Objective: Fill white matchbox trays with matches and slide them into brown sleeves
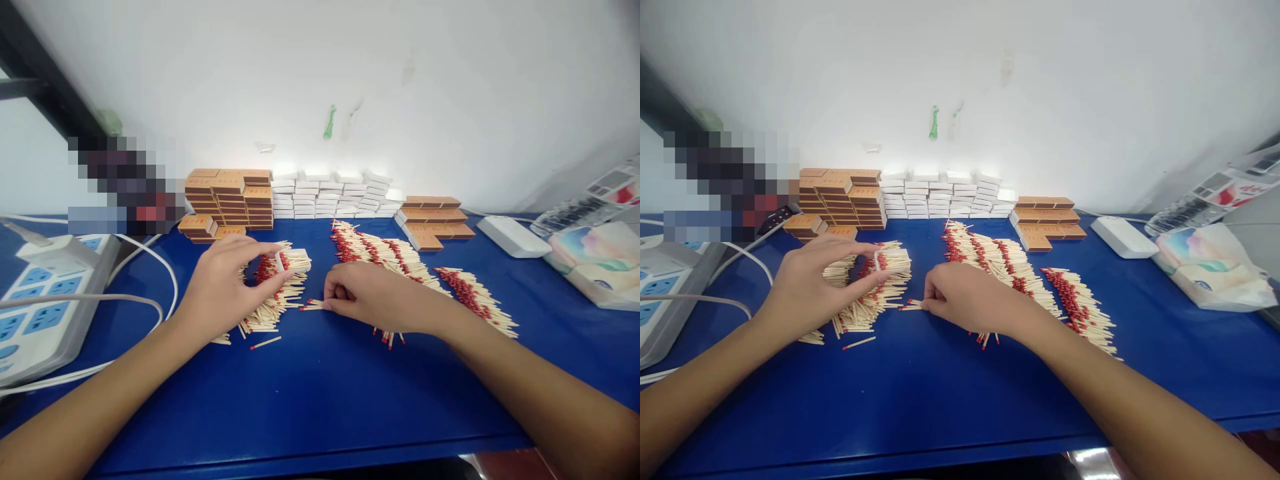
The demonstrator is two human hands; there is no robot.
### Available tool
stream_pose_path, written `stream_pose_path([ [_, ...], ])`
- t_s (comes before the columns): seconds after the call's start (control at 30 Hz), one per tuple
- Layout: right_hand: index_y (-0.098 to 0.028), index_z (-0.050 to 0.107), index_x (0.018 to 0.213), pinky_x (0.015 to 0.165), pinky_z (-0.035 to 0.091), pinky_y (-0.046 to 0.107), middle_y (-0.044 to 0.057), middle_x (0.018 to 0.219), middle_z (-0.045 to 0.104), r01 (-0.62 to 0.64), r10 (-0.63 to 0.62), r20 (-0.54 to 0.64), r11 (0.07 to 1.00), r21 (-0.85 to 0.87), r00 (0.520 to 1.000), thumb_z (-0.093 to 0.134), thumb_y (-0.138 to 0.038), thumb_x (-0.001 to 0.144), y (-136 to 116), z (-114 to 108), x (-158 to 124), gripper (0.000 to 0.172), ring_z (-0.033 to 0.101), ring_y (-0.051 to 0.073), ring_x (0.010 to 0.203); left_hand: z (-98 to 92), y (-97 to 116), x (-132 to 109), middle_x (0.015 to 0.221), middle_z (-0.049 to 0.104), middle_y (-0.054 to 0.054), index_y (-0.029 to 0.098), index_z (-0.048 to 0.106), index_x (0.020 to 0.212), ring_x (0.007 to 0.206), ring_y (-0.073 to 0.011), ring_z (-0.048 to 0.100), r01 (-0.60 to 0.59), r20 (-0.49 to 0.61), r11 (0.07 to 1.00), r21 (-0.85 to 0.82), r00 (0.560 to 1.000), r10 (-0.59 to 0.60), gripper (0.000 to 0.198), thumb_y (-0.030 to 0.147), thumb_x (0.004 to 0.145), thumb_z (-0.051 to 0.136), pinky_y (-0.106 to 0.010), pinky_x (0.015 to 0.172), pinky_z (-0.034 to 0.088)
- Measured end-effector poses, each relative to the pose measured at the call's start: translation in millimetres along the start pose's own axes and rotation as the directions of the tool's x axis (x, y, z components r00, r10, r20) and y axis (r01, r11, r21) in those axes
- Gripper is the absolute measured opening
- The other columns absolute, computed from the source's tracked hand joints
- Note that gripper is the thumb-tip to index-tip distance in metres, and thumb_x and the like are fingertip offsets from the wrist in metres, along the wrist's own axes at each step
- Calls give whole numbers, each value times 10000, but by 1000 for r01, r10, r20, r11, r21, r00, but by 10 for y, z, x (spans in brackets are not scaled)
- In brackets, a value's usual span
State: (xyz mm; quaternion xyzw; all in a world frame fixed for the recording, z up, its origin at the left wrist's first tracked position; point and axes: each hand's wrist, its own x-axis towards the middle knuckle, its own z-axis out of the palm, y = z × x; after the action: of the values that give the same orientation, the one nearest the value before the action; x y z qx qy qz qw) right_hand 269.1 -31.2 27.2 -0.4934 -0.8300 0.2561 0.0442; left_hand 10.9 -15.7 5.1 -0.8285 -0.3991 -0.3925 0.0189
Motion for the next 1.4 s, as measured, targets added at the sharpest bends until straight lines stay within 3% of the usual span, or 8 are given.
stream_pose_path([
  [0.17,-224,682,837,571,389,277,-5,786,708,28,-29,8,999,28,1000,671,-267,919,12,-66,-42,94,601,145,666,5,8,-6,1013,803,-32,259,779,1098,939,-229,728,1,6,1000,5,1000,-1,310,476,878,810,-390,900,584],
  [0.37,-223,693,848,585,382,277,-7,791,695,59,-58,-81,998,8,995,662,-278,924,-14,-36,-23,99,577,138,671,5,-4,-17,990,795,-27,259,776,1119,939,-222,724,-16,17,1000,-2,1000,16,301,446,885,810,-379,889,584],
  [0.67,-211,684,840,647,355,276,2,868,682,106,-108,-86,994,-28,990,707,-241,924,-91,106,-20,91,580,146,770,5,1,-7,1031,804,-41,248,772,1128,964,-232,735,-25,10,1000,7,1000,25,329,471,888,805,-379,897,584],
  [1.4,-211,702,927,679,365,276,6,931,647,203,-207,-110,978,-49,972,757,-229,930,-23,145,25,58,575,141,779,0,5,-2,1006,801,-41,250,775,1114,956,-234,736,-38,7,999,10,999,38,311,471,895,795,-380,889,585],
])
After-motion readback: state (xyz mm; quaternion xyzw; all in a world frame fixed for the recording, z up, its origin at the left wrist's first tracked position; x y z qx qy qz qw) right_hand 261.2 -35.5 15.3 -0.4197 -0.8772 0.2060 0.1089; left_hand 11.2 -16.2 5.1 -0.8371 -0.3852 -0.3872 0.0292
